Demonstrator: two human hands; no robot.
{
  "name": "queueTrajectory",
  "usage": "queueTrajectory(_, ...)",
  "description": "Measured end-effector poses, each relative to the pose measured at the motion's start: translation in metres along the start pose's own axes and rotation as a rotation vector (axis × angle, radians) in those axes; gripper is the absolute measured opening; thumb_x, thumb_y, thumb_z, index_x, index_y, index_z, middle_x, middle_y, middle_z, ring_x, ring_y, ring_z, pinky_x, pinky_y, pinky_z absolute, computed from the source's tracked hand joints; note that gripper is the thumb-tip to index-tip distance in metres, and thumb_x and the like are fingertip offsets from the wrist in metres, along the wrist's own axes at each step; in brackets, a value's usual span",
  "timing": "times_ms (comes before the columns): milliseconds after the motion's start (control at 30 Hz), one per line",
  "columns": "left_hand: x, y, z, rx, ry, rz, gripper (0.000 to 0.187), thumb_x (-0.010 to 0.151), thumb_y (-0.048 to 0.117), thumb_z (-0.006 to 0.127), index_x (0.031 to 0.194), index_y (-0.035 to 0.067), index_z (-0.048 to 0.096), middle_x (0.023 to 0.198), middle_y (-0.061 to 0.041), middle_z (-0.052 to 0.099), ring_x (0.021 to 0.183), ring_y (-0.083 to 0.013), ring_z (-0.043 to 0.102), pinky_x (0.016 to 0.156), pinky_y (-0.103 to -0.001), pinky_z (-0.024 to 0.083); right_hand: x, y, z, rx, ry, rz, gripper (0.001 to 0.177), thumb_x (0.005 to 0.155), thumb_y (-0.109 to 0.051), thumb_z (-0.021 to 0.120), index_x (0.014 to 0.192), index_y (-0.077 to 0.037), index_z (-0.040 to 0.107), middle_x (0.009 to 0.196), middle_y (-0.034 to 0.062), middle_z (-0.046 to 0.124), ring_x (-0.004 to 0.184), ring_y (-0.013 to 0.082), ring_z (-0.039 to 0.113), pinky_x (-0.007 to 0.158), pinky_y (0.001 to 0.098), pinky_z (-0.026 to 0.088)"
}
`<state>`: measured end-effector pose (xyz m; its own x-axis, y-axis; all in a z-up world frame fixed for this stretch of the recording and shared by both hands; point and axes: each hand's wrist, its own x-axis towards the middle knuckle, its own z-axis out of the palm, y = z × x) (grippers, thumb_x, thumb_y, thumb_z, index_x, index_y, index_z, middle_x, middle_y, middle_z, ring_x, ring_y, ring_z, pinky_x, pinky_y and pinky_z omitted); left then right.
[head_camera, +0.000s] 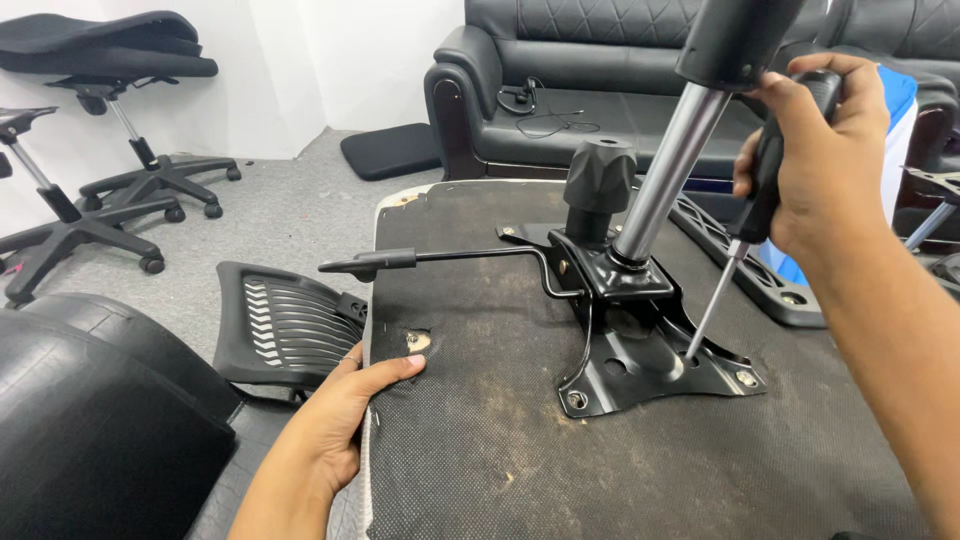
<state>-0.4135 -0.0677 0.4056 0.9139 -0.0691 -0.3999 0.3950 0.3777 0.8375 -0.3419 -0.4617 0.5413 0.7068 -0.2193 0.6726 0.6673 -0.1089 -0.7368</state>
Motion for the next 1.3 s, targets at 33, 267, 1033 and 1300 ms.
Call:
queueTrajectory(33, 0.0, -0.001, -0.001, -0.009, -0.009, 0.004, 0.068, 0.077, 0.015, 0.077, 0.139, 0.001, 0.053, 0.109, -0.019, 0.072, 0.091, -0.0242, 0.074, 0.074, -0.035, 0.063, 0.007, -0.005, 0.001, 0.05, -0.02, 0.029, 0.035, 0.109, -0.013, 0.064, 0.139, -0.014, 0.046, 0.108, 0.0083, 0.065, 0.064, 0.0177, 0.062, 0.046, 0.0321, 0.045)
queueTrajectory(267, 0.011, -0.001, -0.005, -0.039, -0.009, -0.009, 0.065, 0.075, 0.009, 0.075, 0.135, -0.002, 0.053, 0.109, -0.022, 0.071, 0.09, -0.0263, 0.075, 0.075, -0.036, 0.063, 0.025, -0.044, 0.009, -0.022, -0.268, -0.023, 0.032, 0.105, -0.011, 0.072, 0.133, -0.009, 0.058, 0.095, 0.0096, 0.065, 0.069, 0.0173, 0.063, 0.048, 0.0294, 0.043)
queueTrajectory(1033, 0.085, 0.023, -0.132, 0.317, 0.093, -0.047, 0.071, 0.076, 0.045, 0.078, 0.127, -0.004, 0.068, 0.121, -0.031, 0.072, 0.12, -0.0419, 0.068, 0.101, -0.045, 0.049, 0.027, -0.088, 0.144, -0.096, -0.311, -0.154, 0.034, 0.099, -0.01, 0.084, 0.117, -0.006, 0.055, 0.085, 0.0077, 0.067, 0.057, 0.014, 0.063, 0.043, 0.0285, 0.047)
queueTrajectory(1300, 0.08, 0.066, -0.158, 0.521, 0.063, 0.034, 0.067, 0.086, 0.031, 0.081, 0.138, -0.002, 0.053, 0.122, -0.024, 0.069, 0.098, -0.0281, 0.074, 0.088, -0.043, 0.059, 0.004, -0.101, 0.172, -0.17, -0.257, -0.118, 0.047, 0.093, -0.013, 0.085, 0.126, -0.005, 0.052, 0.081, 0.0075, 0.065, 0.052, 0.0114, 0.061, 0.039, 0.0274, 0.047)
